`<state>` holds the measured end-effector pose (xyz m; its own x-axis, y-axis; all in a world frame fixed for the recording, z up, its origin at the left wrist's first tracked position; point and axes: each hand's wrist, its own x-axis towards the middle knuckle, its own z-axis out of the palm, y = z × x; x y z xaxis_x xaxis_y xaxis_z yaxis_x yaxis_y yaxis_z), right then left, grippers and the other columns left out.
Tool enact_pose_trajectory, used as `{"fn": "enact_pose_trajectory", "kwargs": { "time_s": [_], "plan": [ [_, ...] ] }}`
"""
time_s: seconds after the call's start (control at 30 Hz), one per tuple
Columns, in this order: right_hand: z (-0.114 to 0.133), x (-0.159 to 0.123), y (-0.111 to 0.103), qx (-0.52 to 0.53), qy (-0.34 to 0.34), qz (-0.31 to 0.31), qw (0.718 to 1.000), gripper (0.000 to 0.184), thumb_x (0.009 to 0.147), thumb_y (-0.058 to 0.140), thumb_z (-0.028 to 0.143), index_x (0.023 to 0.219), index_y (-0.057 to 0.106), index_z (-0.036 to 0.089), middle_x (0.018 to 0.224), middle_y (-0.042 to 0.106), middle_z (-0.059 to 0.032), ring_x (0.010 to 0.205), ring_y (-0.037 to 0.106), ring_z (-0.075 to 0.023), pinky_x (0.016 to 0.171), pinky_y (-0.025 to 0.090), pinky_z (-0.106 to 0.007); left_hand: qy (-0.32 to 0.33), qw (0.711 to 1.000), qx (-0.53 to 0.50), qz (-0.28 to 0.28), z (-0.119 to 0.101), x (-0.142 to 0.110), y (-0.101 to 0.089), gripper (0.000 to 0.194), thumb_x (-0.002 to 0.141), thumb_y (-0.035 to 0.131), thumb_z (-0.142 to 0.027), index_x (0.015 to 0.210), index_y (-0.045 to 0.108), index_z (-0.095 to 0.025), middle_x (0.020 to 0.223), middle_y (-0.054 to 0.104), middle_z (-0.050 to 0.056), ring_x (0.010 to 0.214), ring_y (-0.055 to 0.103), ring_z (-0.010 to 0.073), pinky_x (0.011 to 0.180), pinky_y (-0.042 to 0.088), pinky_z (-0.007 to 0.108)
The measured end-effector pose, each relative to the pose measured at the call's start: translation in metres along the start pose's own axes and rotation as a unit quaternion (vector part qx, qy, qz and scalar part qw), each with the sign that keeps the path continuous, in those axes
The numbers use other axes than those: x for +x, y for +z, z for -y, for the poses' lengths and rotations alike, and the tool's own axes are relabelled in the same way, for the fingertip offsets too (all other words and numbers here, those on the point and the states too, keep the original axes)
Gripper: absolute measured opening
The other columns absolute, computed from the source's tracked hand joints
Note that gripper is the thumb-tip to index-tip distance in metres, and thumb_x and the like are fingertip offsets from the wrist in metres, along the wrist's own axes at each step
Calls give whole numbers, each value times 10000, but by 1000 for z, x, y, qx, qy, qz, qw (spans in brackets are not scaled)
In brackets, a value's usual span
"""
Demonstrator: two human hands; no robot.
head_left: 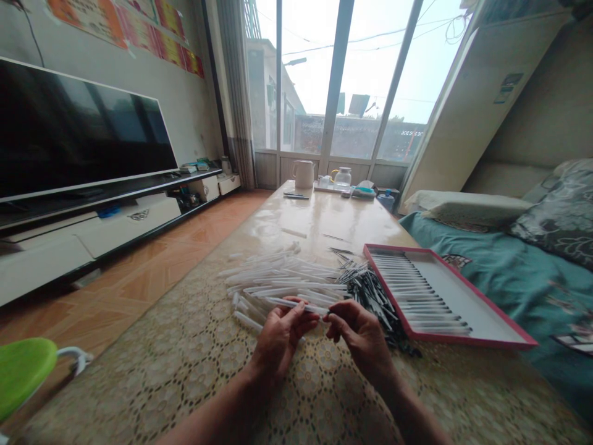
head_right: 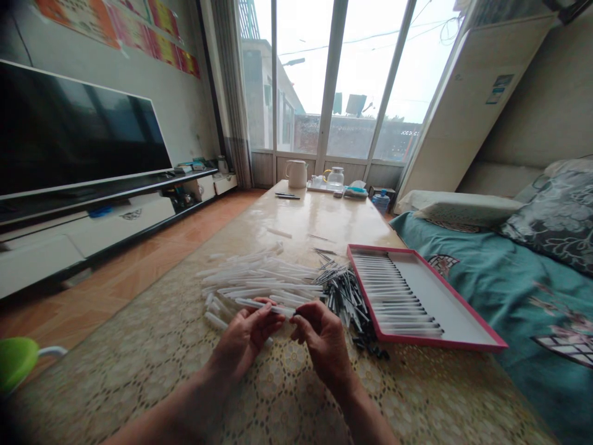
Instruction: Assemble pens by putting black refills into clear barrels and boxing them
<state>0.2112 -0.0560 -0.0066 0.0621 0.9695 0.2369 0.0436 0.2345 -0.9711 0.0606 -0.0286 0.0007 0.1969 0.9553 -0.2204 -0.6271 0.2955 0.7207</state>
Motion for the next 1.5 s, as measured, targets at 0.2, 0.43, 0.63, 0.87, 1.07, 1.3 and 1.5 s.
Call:
{"fn": "enact_pose_trajectory", "kwargs": {
  "time_s": [0.2, 0.43, 0.63, 0.87, 1.07, 1.3, 1.5],
  "plan": [
    [-4, -1, -2, -67, 12, 3, 998, 329, 846, 539, 474, 737, 542, 164, 617, 607, -8, 458, 543, -93, 432, 396, -194, -1, 1000, 4, 22, 0, -2, 1, 205, 690, 741, -170, 813, 583, -127, 704, 701, 54, 633, 683, 150, 640, 562, 239],
    [0, -3, -6, -180, -15, 13, 983, 359, 924, 355, 484, 831, 528, 183, 604, 587, 9, 431, 523, -95, 443, 384, -200, 13, 1000, 11, 16, 1, 0, 0, 212, 691, 743, -195, 818, 588, -126, 718, 705, 60, 629, 677, 148, 644, 558, 245],
    [3, -3, -5, -205, -20, 44, 977, 246, 917, 409, 427, 884, 489, 197, 639, 594, 18, 463, 518, -101, 462, 392, -199, 12, 1000, 18, 4, -2, -2, 2, 201, 697, 736, -182, 814, 585, -120, 705, 707, 66, 625, 677, 147, 638, 560, 238],
    [3, -6, -6, -235, -22, 47, 971, 331, 938, 334, 441, 779, 495, 199, 552, 563, 24, 421, 497, -97, 439, 364, -191, 7, 1000, 13, 3, -2, -1, 4, 195, 691, 740, -165, 804, 586, -124, 713, 704, 54, 607, 678, 147, 609, 562, 232],
    [4, -6, -5, -234, -21, 57, 970, 323, 938, 331, 444, 765, 470, 209, 551, 567, 29, 421, 492, -95, 436, 357, -185, 1, 1000, 12, 12, -2, -1, 3, 187, 688, 742, -159, 793, 591, -127, 689, 692, 41, 609, 679, 148, 605, 561, 232],
    [8, -7, -4, -222, -3, 60, 973, 327, 916, 348, 504, 898, 489, 209, 551, 567, 39, 409, 485, -104, 429, 357, -194, 6, 1000, 13, 0, -2, -1, 3, 164, 708, 726, -152, 800, 593, -122, 711, 698, 58, 616, 681, 147, 609, 565, 228],
    [2, -5, -4, -234, 1, 50, 971, 387, 941, 284, 475, 705, 444, 214, 517, 542, 30, 394, 466, -93, 413, 339, -187, -3, 1000, 14, 1, 0, -1, 3, 156, 710, 721, -135, 799, 594, -123, 699, 696, 50, 610, 683, 150, 604, 567, 233]
  ]
}}
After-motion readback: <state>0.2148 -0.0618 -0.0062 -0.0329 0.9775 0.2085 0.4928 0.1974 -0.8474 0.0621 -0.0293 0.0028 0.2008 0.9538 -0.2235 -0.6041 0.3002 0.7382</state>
